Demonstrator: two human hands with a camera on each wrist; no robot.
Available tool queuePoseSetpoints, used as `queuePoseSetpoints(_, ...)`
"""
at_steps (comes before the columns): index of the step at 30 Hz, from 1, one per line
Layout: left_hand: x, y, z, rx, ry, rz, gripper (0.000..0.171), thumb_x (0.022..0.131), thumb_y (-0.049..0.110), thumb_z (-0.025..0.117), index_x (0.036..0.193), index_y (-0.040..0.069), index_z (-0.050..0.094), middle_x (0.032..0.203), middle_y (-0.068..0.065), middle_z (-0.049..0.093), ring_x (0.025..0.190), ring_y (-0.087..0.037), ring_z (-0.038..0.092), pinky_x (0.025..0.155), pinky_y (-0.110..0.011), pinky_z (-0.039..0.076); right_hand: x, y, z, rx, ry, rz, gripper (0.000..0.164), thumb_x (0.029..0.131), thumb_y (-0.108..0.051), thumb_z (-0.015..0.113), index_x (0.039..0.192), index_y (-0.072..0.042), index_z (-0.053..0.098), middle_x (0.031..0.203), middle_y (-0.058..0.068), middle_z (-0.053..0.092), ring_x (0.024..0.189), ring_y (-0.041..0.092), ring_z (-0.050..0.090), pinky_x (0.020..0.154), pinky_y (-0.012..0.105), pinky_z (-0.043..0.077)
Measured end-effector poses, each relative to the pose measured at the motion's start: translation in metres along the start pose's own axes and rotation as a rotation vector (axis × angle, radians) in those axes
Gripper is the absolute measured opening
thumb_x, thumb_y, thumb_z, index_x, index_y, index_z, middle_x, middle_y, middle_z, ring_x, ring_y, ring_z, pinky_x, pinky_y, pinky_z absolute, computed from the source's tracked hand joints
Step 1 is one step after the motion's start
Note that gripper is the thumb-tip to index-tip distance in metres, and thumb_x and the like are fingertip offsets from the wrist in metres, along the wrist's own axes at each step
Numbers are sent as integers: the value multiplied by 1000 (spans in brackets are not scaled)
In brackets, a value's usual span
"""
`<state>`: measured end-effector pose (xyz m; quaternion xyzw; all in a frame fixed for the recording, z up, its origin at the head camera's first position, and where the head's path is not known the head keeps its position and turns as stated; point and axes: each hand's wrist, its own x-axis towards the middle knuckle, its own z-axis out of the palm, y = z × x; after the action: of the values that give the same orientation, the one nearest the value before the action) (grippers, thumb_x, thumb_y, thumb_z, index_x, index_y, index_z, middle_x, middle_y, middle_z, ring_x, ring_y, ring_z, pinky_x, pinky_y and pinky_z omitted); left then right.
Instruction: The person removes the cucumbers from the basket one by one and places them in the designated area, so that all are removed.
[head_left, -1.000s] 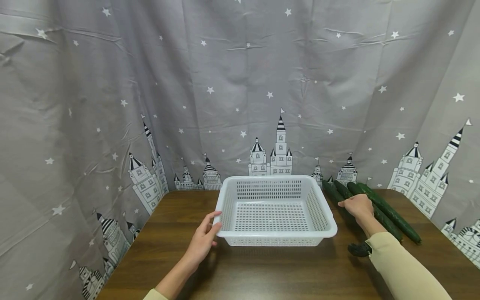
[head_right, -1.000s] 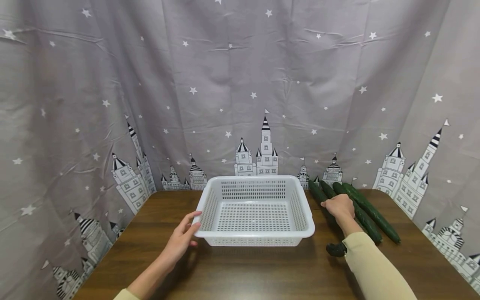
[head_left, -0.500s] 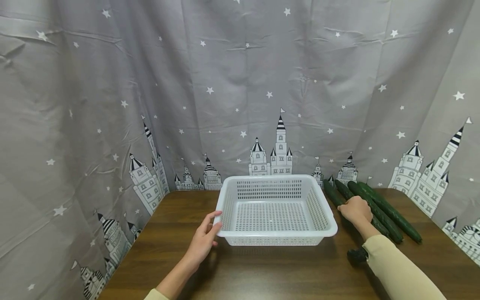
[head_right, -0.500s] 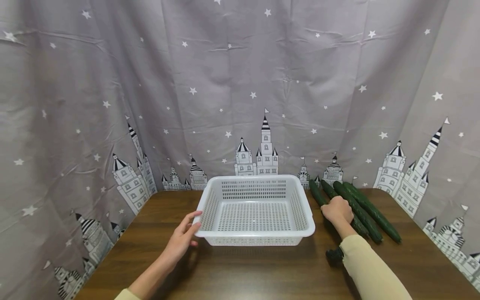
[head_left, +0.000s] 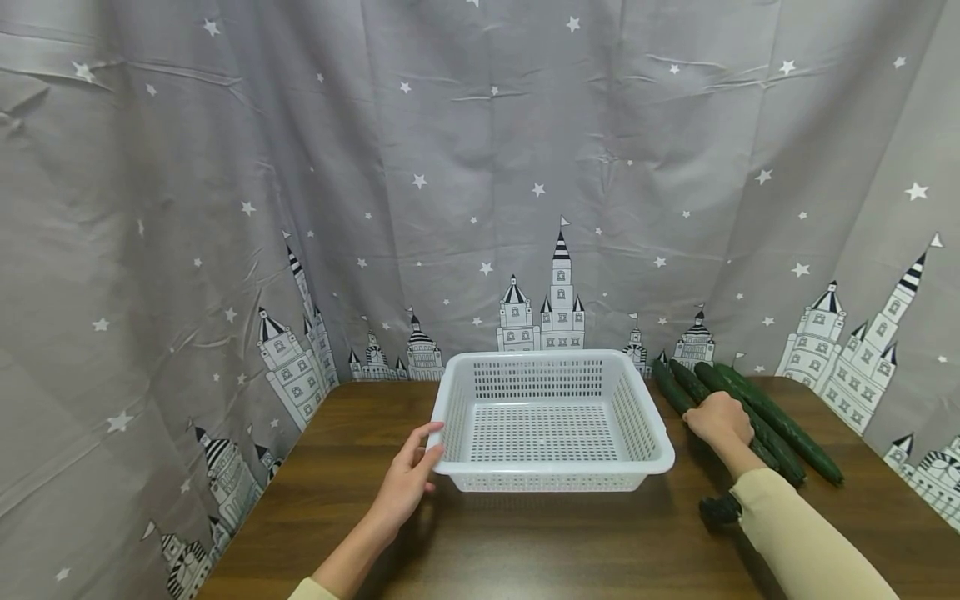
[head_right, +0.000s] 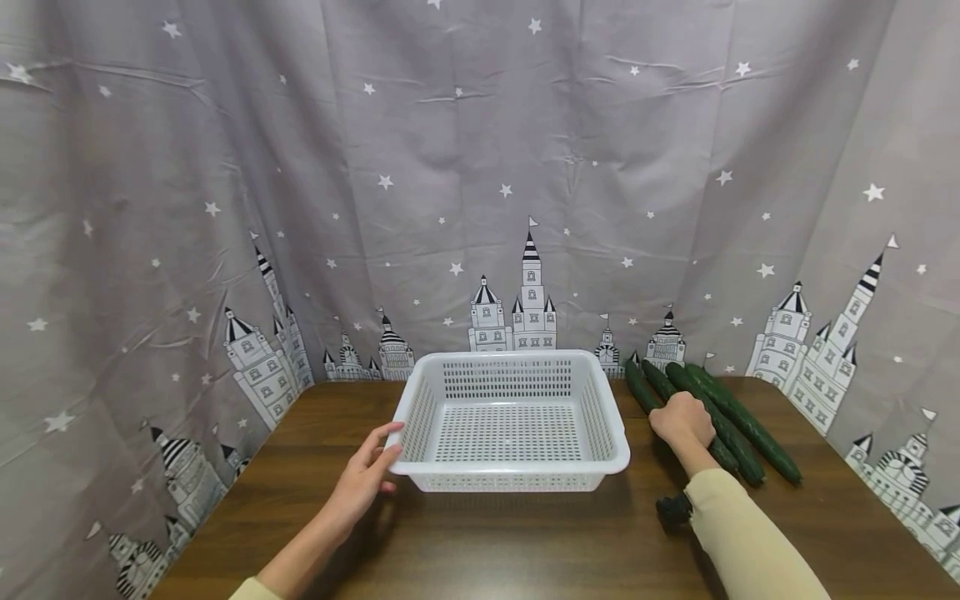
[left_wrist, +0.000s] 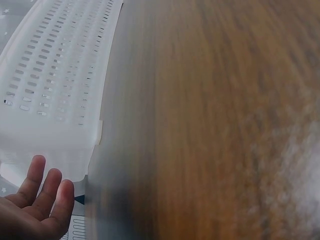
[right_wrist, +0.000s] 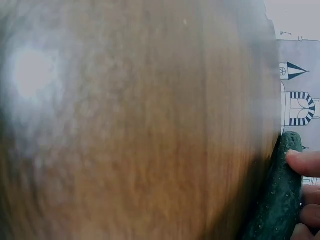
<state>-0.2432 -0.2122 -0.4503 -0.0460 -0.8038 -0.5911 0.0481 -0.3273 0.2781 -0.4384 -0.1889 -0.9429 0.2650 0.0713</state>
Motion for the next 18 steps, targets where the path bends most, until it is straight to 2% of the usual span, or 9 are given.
queuePoseSetpoints(7,0,1,0,-29,2,-10,41,104,24,57,144,22,49,117,-20,64,90,-19,57,70,-37,51,0,-1,-4,14,-25,8,42,83,-30,73,94,11,70,100,34,66,81,45,63,58,50,51)
queuePoseSetpoints(14,1,-2,1,-21,0,-18,41,104,22,57,144,21,49,116,-21,64,90,-18,57,70,-37,51,-1,1,-4,20,-24,8,39,83,-31,74,95,6,73,104,34,67,84,47,64,58,50,51)
queuePoseSetpoints(18,1,-2,1,-29,-2,-15,41,103,21,57,144,20,49,116,-21,64,90,-19,57,71,-37,51,-3,2,-3,15,-14,-4,40,84,-30,72,108,3,74,112,34,66,90,49,64,62,53,52)
